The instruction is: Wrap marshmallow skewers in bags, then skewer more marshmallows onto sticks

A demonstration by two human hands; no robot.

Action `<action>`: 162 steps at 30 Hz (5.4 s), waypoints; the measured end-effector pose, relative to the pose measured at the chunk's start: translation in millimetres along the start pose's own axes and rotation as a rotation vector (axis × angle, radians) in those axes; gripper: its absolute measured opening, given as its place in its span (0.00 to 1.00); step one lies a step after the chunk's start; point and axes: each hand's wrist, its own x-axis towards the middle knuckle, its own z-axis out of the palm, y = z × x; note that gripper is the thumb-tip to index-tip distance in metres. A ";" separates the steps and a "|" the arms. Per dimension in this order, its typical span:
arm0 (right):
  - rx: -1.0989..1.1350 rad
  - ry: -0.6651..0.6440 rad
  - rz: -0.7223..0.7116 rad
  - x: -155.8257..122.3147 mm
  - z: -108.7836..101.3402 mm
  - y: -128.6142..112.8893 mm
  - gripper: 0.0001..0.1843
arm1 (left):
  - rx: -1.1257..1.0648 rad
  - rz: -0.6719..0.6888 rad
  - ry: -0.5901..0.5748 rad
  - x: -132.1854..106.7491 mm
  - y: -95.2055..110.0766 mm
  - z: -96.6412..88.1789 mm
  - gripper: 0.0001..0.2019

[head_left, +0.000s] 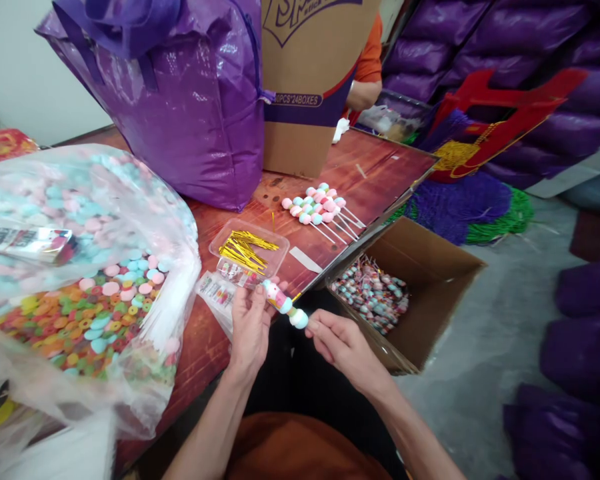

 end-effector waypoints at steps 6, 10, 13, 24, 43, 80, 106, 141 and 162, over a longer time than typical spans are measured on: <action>-0.009 0.005 0.029 -1.1 -1.2 4.5 0.20 | 0.012 0.032 0.013 -0.8 1.9 0.2 0.21; -0.183 0.136 -0.073 -4.7 2.0 8.1 0.18 | 0.066 0.038 -0.020 -3.2 1.4 4.4 0.21; -0.321 0.179 -0.191 -5.9 8.8 7.7 0.16 | 0.091 0.033 -0.035 -7.8 -1.1 10.2 0.18; 0.521 -0.104 0.119 -6.7 12.6 6.8 0.21 | -0.010 -0.053 -0.086 -5.3 8.3 9.8 0.18; -0.445 0.278 -0.359 -2.9 8.8 5.2 0.13 | 0.013 -0.198 -0.108 -5.8 21.6 8.0 0.22; 0.321 0.125 -0.040 6.3 42.7 6.9 0.16 | 0.174 -0.146 -0.148 -1.1 20.3 5.8 0.17; -0.042 0.241 -0.253 5.4 41.6 -0.3 0.15 | 0.133 -0.067 -0.131 -10.4 4.3 16.1 0.18; -0.102 0.019 -0.099 -9.1 43.3 2.2 0.18 | 0.017 -0.066 -0.075 6.3 27.5 5.3 0.18; -0.035 0.162 -0.196 -3.5 56.2 6.9 0.16 | 0.091 -0.139 -0.054 -15.6 9.8 -4.7 0.16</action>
